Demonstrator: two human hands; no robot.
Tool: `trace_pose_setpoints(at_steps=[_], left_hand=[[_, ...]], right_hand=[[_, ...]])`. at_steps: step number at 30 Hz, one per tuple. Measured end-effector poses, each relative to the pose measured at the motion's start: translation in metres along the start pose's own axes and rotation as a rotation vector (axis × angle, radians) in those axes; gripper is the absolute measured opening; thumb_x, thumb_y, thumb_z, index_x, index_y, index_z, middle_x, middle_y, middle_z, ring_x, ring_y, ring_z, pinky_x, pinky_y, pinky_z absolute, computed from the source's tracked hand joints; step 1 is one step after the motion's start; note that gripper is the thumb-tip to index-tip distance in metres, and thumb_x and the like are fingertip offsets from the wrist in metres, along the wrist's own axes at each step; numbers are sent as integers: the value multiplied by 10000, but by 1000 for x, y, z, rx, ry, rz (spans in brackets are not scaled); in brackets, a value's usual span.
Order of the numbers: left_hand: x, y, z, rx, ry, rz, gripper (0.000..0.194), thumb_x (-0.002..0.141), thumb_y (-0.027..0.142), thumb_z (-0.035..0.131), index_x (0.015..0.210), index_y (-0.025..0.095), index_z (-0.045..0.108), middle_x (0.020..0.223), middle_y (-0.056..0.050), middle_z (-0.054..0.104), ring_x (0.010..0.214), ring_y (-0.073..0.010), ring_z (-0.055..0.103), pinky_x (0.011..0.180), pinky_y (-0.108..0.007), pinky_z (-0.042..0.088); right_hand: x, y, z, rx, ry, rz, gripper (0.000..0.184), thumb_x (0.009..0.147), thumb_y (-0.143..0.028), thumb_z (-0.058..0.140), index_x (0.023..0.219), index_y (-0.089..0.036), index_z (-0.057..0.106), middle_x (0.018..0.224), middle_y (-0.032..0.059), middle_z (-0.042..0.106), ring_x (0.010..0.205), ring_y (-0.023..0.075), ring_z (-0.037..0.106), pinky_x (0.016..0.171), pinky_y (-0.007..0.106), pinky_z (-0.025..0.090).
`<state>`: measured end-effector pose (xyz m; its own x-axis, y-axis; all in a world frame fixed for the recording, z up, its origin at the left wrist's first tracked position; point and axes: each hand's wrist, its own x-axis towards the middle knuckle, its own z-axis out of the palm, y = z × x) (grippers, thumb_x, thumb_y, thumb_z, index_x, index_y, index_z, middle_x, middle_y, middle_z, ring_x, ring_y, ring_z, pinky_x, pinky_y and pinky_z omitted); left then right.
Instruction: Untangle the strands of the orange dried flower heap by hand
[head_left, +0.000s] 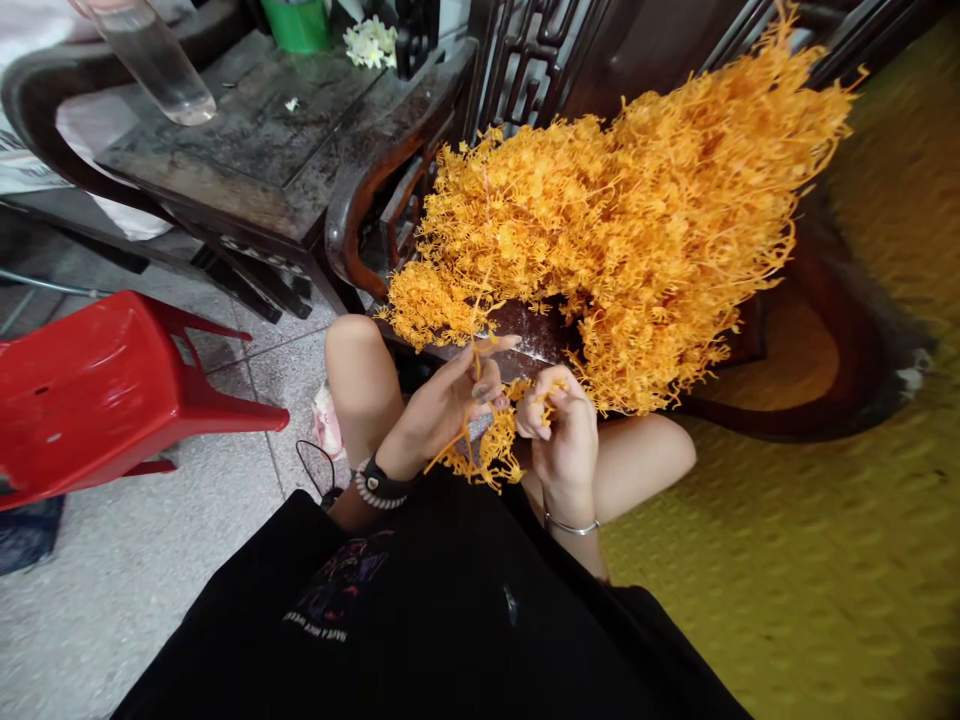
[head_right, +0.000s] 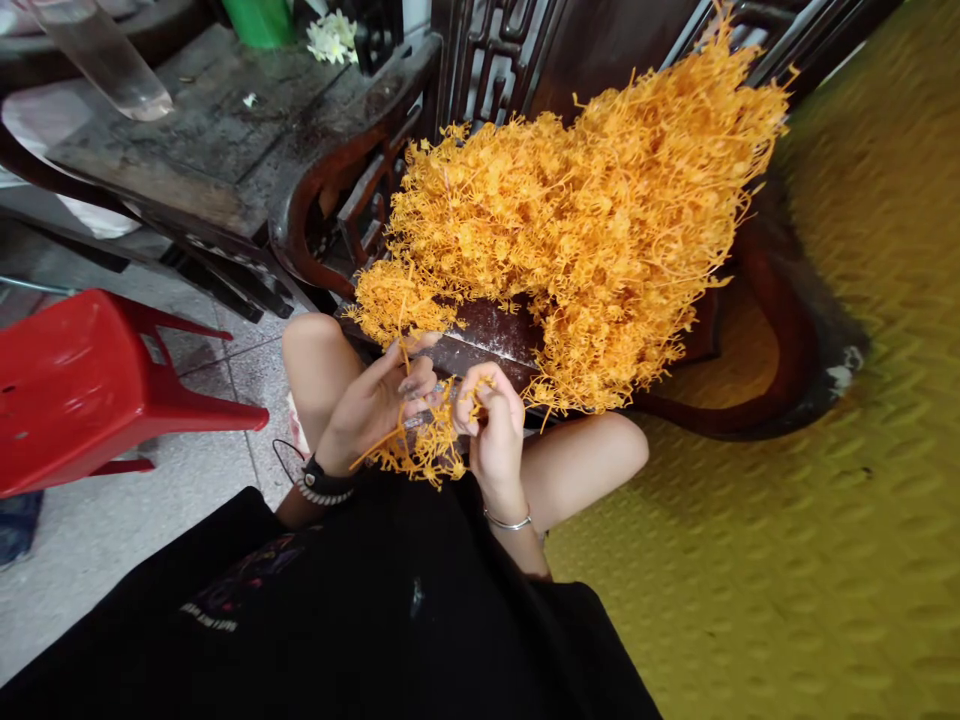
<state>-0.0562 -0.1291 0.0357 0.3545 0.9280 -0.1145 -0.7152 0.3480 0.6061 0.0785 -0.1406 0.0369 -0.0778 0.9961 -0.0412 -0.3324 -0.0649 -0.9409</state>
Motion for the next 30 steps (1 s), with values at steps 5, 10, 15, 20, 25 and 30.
trace_pose_setpoints(at_steps=[5,10,15,20,25,30], left_hand=[[-3,11,1,-123,-64,-207,284,926,385,412,1106,280,605,609,36,256,506,-83,304,525,-212,441],[-6,22,5,-77,-95,-242,296,941,395,372,1066,287,617,594,39,177,468,-85,215,415,-173,330],[-3,22,10,-54,-100,-266,313,945,395,364,1014,252,633,579,43,166,443,-88,174,370,-178,268],[0,11,8,-46,-47,-175,300,947,384,378,942,217,627,553,47,206,432,-75,225,393,-166,308],[-3,5,6,-34,-49,-123,317,947,390,375,861,203,616,506,47,248,439,-80,328,447,-182,381],[1,4,2,-48,-47,-84,371,936,483,338,916,225,604,490,53,304,406,-82,341,425,-199,361]], right_hand=[[-1,-10,-15,-14,41,-165,375,835,-518,416,611,-232,322,448,-69,255,394,96,221,429,276,222],[6,-19,-37,-190,-6,-276,490,827,-615,442,562,-225,307,476,-50,278,427,103,260,456,291,179],[11,-29,-40,-473,-533,-148,542,766,-721,457,600,-214,362,528,-54,319,482,92,262,471,273,185],[12,-29,-25,-482,-765,44,375,891,-410,495,595,-193,420,515,-74,341,455,61,262,433,231,205],[15,-4,-25,-478,-763,102,272,851,-328,582,649,-167,496,529,-86,328,464,52,252,425,215,192],[13,6,-29,-350,-828,126,394,915,-385,457,584,-173,458,473,-81,355,405,45,265,400,208,208]])
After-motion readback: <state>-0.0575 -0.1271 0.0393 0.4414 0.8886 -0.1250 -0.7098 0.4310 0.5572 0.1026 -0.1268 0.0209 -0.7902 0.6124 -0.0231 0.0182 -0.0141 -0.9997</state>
